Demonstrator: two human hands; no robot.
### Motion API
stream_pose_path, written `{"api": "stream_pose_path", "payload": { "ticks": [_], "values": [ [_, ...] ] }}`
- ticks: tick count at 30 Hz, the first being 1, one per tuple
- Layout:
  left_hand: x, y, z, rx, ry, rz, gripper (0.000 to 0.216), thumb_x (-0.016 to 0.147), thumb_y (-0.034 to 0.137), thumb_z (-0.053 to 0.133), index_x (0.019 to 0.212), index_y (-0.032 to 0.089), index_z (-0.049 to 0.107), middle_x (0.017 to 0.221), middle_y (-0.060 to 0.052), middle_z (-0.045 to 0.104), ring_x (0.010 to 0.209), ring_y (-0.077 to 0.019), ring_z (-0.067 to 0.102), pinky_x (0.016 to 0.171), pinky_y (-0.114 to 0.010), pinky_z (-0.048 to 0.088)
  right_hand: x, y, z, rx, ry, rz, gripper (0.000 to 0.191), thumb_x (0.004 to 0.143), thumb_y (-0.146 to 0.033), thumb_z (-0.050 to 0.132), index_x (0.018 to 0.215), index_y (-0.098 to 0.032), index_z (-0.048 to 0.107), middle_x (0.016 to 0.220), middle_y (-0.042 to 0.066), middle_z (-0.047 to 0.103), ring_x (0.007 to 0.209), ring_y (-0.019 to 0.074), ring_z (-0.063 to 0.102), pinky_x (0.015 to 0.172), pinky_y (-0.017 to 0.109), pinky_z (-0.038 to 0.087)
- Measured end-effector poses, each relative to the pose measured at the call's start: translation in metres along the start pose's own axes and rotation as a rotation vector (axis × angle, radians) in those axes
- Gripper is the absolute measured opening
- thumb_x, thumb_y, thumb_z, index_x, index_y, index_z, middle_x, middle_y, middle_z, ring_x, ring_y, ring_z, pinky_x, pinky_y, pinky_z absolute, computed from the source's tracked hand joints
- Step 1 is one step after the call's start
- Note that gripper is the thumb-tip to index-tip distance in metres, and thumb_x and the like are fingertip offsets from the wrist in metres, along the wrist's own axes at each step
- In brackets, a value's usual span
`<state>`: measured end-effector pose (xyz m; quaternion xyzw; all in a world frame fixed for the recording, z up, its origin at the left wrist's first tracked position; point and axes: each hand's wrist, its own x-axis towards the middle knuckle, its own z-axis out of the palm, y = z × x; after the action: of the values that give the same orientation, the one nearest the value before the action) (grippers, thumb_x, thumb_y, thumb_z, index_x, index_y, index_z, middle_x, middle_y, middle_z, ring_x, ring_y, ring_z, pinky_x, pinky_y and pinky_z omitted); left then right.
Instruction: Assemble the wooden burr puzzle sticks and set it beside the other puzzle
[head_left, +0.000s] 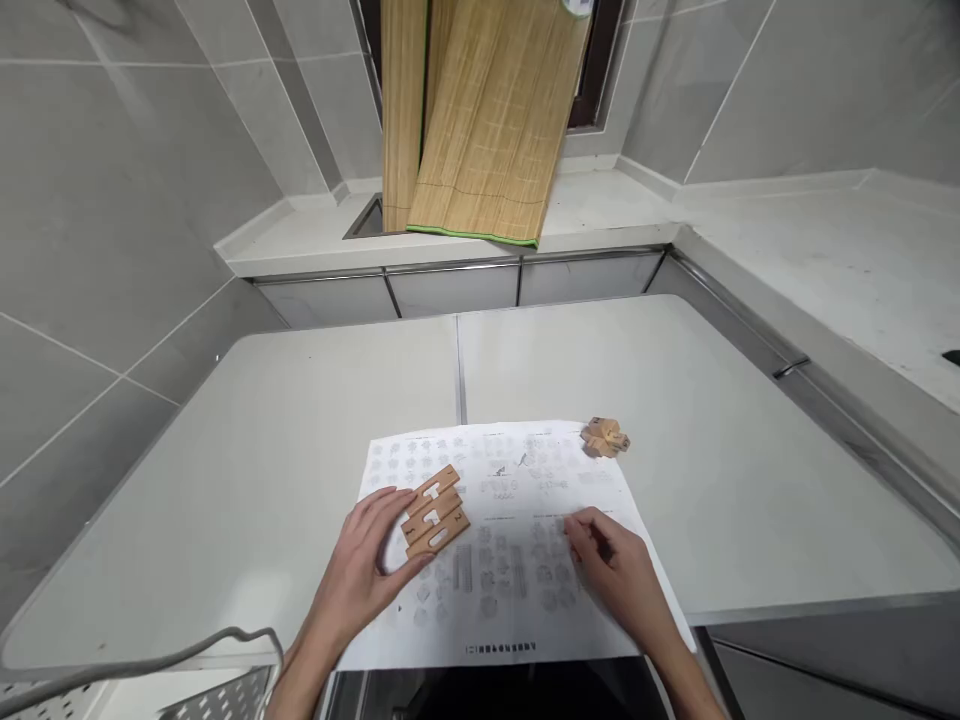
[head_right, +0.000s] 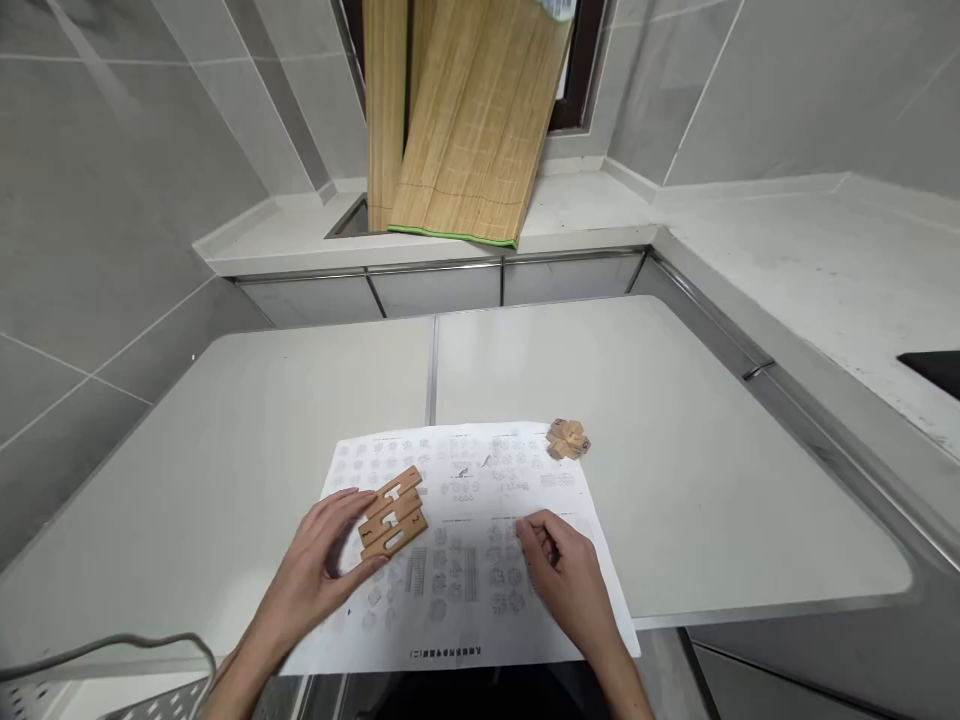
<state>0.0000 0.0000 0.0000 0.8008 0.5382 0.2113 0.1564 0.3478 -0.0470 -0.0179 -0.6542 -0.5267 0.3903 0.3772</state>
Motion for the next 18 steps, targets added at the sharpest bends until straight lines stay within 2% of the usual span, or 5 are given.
{"api": "stream_pose_path", "payload": {
  "ticks": [5, 12, 18],
  "values": [
    [0.005, 0.013, 0.006, -0.023, -0.02, 0.04, 0.065, 0.092, 0.052, 0.078, 0.15, 0.036, 0.054, 0.147, -0.009, 0.065, 0.139, -0.0369, 0.058, 0.111, -0.056, 0.055, 0.001, -0.001, 0.0, 0.005, 0.02, -0.008, 0.053, 0.103, -0.067, 0.049, 0.077, -0.023, 0.061, 0.065, -0.001, 0.051, 0.061, 0.0168, 0.045, 0.056, 0.028, 0.037],
    [0.011, 0.035, 0.02, -0.044, 0.016, 0.067, 0.063, 0.091, 0.052, 0.079, 0.147, 0.035, 0.056, 0.143, -0.008, 0.068, 0.134, -0.0361, 0.062, 0.108, -0.055, 0.057, 0.0, -0.002, 0.0, 0.002, 0.012, -0.006, 0.05, 0.103, -0.064, 0.051, 0.077, -0.023, 0.061, 0.065, -0.002, 0.051, 0.061, 0.0166, 0.046, 0.057, 0.028, 0.038],
    [0.014, 0.051, 0.035, -0.065, -0.006, 0.088, 0.068, 0.089, 0.05, 0.083, 0.148, 0.035, 0.053, 0.145, -0.01, 0.066, 0.135, -0.038, 0.062, 0.11, -0.061, 0.054, 0.001, -0.002, -0.002, -0.033, -0.001, -0.014, 0.046, 0.105, -0.059, 0.05, 0.077, -0.023, 0.059, 0.065, -0.003, 0.051, 0.062, 0.0168, 0.046, 0.059, 0.028, 0.038]
  ]
}}
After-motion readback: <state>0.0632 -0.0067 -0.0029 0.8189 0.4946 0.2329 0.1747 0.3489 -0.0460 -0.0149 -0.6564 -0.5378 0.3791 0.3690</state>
